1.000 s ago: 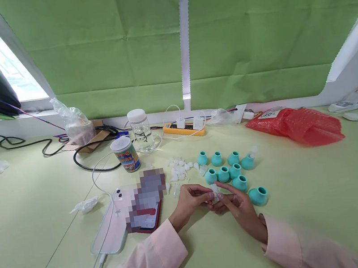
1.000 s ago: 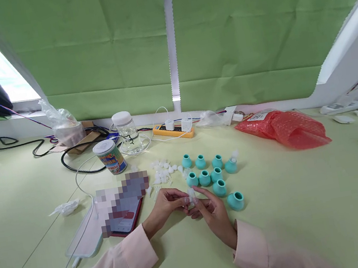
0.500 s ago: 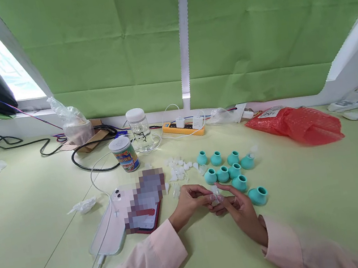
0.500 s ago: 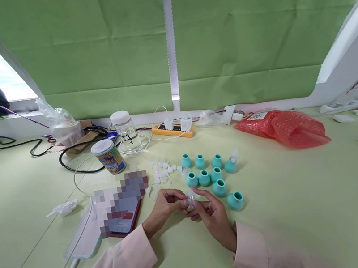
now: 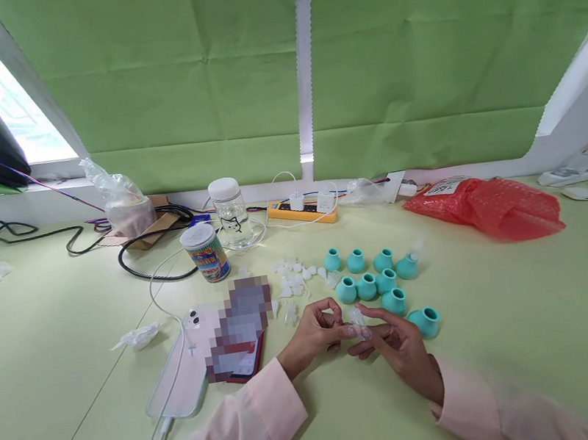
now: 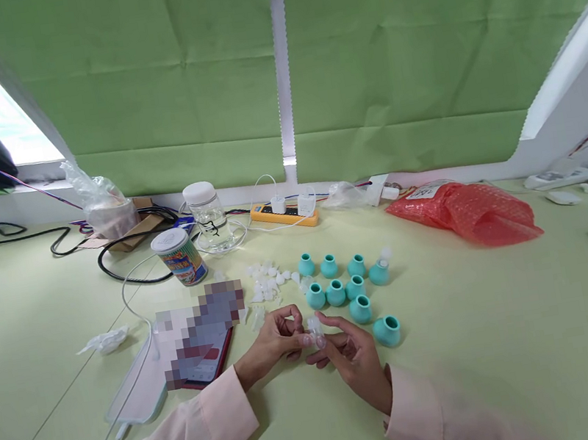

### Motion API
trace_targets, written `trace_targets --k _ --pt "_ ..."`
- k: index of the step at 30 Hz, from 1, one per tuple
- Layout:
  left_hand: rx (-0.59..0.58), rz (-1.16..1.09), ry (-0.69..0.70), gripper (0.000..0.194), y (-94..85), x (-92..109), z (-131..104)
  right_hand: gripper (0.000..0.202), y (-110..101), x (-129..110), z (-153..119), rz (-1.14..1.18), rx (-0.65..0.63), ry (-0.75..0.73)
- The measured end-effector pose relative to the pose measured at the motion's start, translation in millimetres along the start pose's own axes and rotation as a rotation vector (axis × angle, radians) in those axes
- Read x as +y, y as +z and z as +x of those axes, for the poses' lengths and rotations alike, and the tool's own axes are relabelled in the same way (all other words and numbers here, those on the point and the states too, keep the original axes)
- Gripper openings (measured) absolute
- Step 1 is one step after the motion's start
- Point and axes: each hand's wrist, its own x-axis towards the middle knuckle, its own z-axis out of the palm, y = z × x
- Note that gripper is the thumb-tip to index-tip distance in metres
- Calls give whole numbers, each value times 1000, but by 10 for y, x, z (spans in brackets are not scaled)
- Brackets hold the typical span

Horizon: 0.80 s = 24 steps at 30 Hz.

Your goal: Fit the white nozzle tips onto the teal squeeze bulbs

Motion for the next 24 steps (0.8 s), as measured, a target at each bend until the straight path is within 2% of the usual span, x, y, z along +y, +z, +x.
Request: trace_targets --k 3,5,8,10,12,15,20,24 --pt "4 11 28 33 15 -2 29 39 27 -27 -64 -29 32 -64" --pt "81 88 92 32 30 13 62 37 41 -38 -105 -50 49 -137" --pt "349 480 251 34 51 38 120 33 35 -34 -116 -70 84 -222" --pt "474 802 336 38 53 32 163 29 18 -20 -91 -105 130 -258" --pt "491 1038 371 44 42 0 212 25 0 1 -61 -151 164 -288" --pt "473 1232 362 45 10 -71 296 21 -14 24 -41 -170 157 -322" --pt "486 1260 391 28 -7 -91 358 20 -13 23 -44 -167 132 -324" --pt "503 1092 578 15 42 -9 233 22 -25 14 -24 -141 184 -328"
